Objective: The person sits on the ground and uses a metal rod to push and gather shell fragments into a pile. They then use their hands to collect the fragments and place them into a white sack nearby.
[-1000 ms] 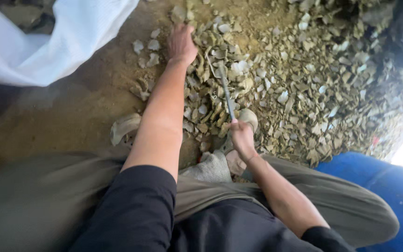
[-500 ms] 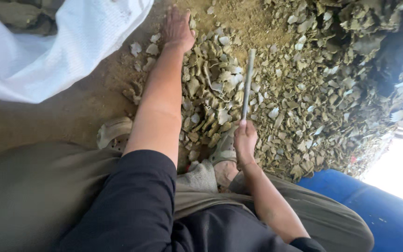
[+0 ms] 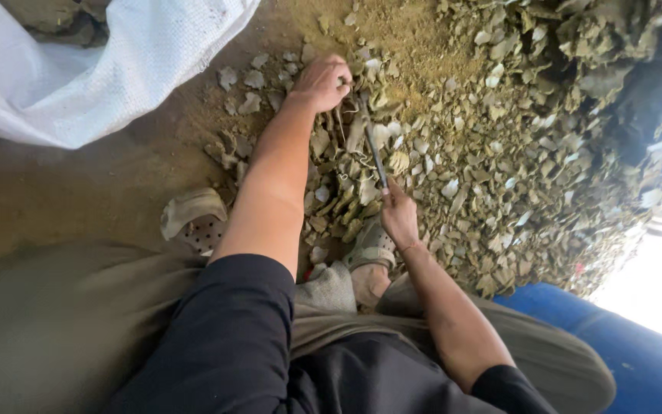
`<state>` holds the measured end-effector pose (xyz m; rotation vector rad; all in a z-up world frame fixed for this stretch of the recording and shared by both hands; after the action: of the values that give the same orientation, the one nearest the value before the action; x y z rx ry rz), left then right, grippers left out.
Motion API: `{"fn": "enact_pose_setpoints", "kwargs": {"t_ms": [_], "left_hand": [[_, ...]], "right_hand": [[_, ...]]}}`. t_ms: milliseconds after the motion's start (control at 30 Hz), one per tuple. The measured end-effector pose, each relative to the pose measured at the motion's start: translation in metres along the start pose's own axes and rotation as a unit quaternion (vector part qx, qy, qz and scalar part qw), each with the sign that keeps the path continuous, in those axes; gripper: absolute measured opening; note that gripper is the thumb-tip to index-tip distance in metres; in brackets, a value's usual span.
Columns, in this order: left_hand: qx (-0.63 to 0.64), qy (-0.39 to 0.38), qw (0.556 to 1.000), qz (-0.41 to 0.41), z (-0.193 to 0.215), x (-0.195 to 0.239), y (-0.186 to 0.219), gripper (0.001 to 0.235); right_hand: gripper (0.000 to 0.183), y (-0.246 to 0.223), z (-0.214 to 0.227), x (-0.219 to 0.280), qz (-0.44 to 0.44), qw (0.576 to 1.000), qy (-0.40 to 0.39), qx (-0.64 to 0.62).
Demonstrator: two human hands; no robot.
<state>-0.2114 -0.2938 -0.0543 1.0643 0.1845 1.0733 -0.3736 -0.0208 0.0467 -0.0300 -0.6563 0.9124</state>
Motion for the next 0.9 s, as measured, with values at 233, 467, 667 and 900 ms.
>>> {"fn": "enact_pose_setpoints", "kwargs": {"t_ms": [233, 467, 667, 900], "left_hand": [[0.010, 0.042, 0.997, 0.058, 0.017, 0.046, -0.020, 0.020], [0.017, 0.118, 0.992, 0.029, 0.049, 0.074, -0.040, 0.028], [0.050, 0.103, 0.993, 0.023, 0.036, 0.068, -0.048, 0.013], [-0.002, 0.145, 0.989, 0.011, 0.041, 0.078, -0.084, 0.005]], "right_hand": [[0.037, -0.041, 0.006, 0.087, 0.108, 0.993, -0.002, -0.050], [0.050, -0.018, -0.033, 0.101, 0.073, 0.997, 0.015, -0.036], [0.060, 0.022, -0.058, 0.088, -0.092, 0.970, -0.027, -0.223], [0.051, -0.006, -0.066, 0.088, -0.203, 0.931, -0.166, -0.253]]}}
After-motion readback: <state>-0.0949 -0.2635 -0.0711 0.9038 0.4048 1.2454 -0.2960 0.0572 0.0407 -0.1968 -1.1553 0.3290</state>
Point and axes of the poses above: each hand's wrist, its own x-axis away from the middle knuckle, its own z-axis out of the back of the hand, y = z × x, the point moved 9 cm from there along -x, towards the middle knuckle, and after that the axes turned 4 degrees about z, right-handed, at the moved point
